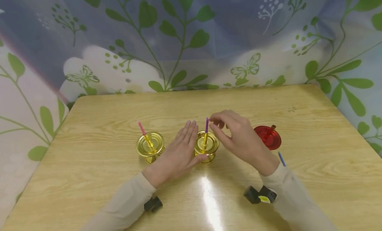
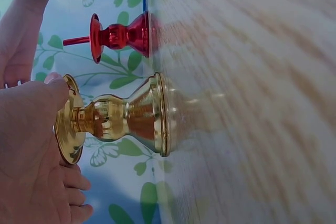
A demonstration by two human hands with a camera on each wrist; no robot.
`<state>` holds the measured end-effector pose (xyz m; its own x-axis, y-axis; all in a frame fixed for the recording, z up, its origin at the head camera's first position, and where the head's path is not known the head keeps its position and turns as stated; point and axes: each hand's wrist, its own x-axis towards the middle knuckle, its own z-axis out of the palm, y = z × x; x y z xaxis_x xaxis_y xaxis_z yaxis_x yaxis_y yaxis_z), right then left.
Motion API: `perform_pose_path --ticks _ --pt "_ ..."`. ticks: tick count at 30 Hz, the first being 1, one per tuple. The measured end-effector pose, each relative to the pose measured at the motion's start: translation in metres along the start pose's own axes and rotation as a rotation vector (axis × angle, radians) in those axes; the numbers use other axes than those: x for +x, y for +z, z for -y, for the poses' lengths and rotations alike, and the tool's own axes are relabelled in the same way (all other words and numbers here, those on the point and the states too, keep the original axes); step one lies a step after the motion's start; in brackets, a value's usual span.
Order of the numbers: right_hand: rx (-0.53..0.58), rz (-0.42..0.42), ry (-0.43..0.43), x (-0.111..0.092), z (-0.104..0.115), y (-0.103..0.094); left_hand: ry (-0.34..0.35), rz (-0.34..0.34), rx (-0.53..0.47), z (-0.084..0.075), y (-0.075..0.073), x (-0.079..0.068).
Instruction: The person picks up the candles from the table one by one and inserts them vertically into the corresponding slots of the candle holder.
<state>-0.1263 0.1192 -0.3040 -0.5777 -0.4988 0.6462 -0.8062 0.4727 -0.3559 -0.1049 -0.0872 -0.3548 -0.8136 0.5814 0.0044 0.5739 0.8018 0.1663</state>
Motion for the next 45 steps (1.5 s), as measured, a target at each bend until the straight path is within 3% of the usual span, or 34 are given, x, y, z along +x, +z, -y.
perform_pose_path --ticks 9,17,28,37,45 --pt "-0.033 -0.030 0.014 0.000 0.001 -0.011 -0.007 0.005 0.000 0.000 0.001 -0.001" --pt "-0.091 -0.013 0.047 -0.013 0.000 -0.021 -0.017 0.013 0.004 0.003 0.003 -0.002" --pt "-0.182 -0.013 0.069 -0.051 -0.009 -0.049 -0.024 0.005 0.013 0.002 0.002 -0.003" --pt "-0.295 0.019 0.202 -0.088 -0.021 -0.073 -0.029 -0.027 0.010 0.000 0.004 -0.004" --pt "-0.324 -0.039 0.215 -0.117 -0.031 -0.084 -0.035 -0.029 0.014 -0.003 0.003 -0.003"
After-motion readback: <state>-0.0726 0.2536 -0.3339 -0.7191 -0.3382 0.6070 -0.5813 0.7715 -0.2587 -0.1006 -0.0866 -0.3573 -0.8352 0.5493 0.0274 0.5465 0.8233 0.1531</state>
